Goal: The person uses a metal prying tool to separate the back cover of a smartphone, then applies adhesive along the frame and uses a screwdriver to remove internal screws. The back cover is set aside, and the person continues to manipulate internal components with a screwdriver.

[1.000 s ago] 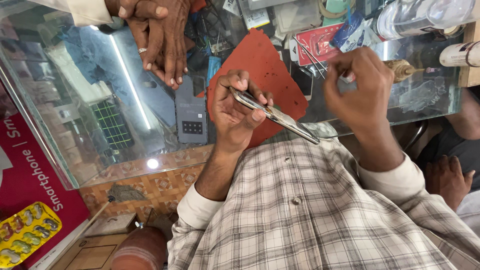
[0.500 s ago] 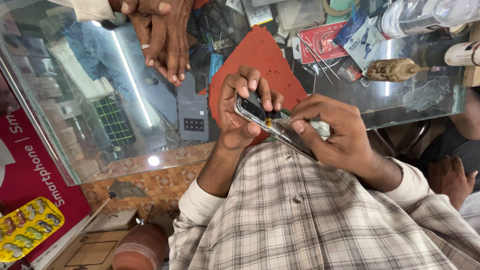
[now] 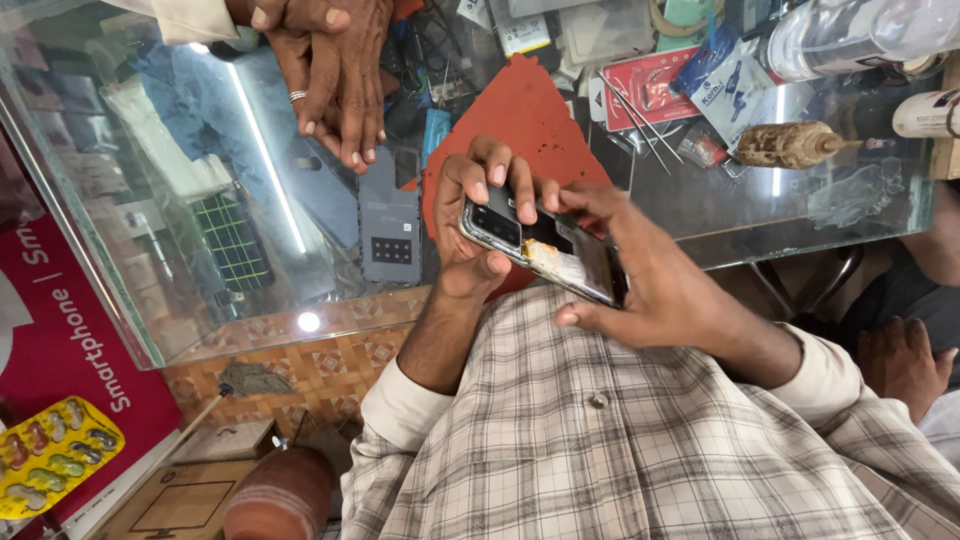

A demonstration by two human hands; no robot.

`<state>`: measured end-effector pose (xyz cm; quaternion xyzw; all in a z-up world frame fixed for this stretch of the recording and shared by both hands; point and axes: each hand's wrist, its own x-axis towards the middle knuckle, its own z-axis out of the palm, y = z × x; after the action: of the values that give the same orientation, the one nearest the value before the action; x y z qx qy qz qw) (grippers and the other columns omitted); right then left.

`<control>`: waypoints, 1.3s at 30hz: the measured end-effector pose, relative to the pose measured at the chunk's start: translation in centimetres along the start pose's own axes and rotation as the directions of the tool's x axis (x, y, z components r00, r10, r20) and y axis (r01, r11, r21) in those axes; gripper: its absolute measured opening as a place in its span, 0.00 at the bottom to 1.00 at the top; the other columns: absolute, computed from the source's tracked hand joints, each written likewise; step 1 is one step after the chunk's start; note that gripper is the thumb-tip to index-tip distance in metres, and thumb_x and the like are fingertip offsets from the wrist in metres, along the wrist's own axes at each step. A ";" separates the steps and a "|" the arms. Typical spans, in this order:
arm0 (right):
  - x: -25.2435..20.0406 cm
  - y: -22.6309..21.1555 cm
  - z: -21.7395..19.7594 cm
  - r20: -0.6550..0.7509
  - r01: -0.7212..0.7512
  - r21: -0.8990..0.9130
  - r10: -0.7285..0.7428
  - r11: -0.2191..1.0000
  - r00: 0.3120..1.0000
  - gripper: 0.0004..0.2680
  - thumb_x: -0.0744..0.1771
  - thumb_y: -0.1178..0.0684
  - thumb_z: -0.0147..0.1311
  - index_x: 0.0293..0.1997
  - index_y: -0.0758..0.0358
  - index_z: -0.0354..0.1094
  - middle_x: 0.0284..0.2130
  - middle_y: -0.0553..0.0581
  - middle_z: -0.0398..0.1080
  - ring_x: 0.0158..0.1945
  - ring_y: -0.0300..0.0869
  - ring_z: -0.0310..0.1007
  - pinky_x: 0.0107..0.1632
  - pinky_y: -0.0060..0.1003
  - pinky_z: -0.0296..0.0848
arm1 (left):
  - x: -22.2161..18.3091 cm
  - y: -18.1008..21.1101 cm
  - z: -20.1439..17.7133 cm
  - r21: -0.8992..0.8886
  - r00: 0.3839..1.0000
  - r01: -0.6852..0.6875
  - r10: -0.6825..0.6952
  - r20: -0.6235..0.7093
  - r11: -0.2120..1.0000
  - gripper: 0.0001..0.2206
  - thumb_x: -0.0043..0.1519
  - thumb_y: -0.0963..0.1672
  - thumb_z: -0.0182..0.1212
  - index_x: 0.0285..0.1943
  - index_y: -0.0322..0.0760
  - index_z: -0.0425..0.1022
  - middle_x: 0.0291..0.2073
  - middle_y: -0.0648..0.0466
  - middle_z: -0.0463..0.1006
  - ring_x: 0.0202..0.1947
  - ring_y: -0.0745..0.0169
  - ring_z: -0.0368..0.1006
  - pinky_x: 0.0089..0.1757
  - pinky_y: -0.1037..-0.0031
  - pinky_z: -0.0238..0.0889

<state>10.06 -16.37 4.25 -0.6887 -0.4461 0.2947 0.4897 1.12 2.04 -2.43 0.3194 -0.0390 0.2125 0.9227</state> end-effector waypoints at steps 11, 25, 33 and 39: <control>0.3 5.0 -0.8 -0.041 0.105 -0.417 -0.134 0.903 0.990 0.30 0.61 0.50 0.72 0.65 0.68 0.55 0.62 0.72 0.61 0.63 0.62 0.65 0.64 0.55 0.66 | -3.9 4.8 -0.4 0.898 0.877 0.418 0.198 -0.439 0.139 0.29 0.63 0.54 0.68 0.65 0.33 0.68 0.54 0.46 0.74 0.47 0.56 0.76 0.46 0.69 0.73; 0.5 6.5 -2.0 -0.034 0.129 -0.433 -0.159 0.892 0.987 0.23 0.58 0.53 0.73 0.54 0.63 0.64 0.63 0.64 0.62 0.63 0.60 0.65 0.63 0.54 0.65 | -4.7 3.0 -2.0 0.921 0.922 0.312 0.161 -0.353 0.234 0.23 0.72 0.52 0.56 0.66 0.27 0.70 0.57 0.43 0.74 0.49 0.58 0.76 0.48 0.72 0.72; 1.3 7.5 -2.5 0.003 0.154 -0.440 -0.170 0.885 0.986 0.25 0.59 0.53 0.71 0.58 0.67 0.62 0.65 0.66 0.62 0.64 0.63 0.64 0.64 0.56 0.64 | -2.6 1.3 -1.6 0.950 0.970 0.180 0.114 -0.215 0.256 0.23 0.70 0.51 0.60 0.66 0.31 0.70 0.65 0.45 0.71 0.56 0.54 0.75 0.52 0.68 0.73; 2.5 9.8 -3.5 0.153 0.291 -0.423 -0.248 0.858 0.956 0.23 0.61 0.52 0.68 0.59 0.65 0.64 0.64 0.68 0.62 0.65 0.64 0.62 0.65 0.60 0.62 | -0.8 1.6 -2.1 0.978 0.974 -0.174 -0.167 0.153 -0.116 0.42 0.54 0.60 0.70 0.71 0.33 0.64 0.72 0.39 0.60 0.71 0.34 0.56 0.66 0.47 0.48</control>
<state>17.28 -16.81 -3.61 -0.6979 -0.6155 0.1461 0.3359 -0.40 4.09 -3.33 0.9226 0.0273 0.1343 0.3607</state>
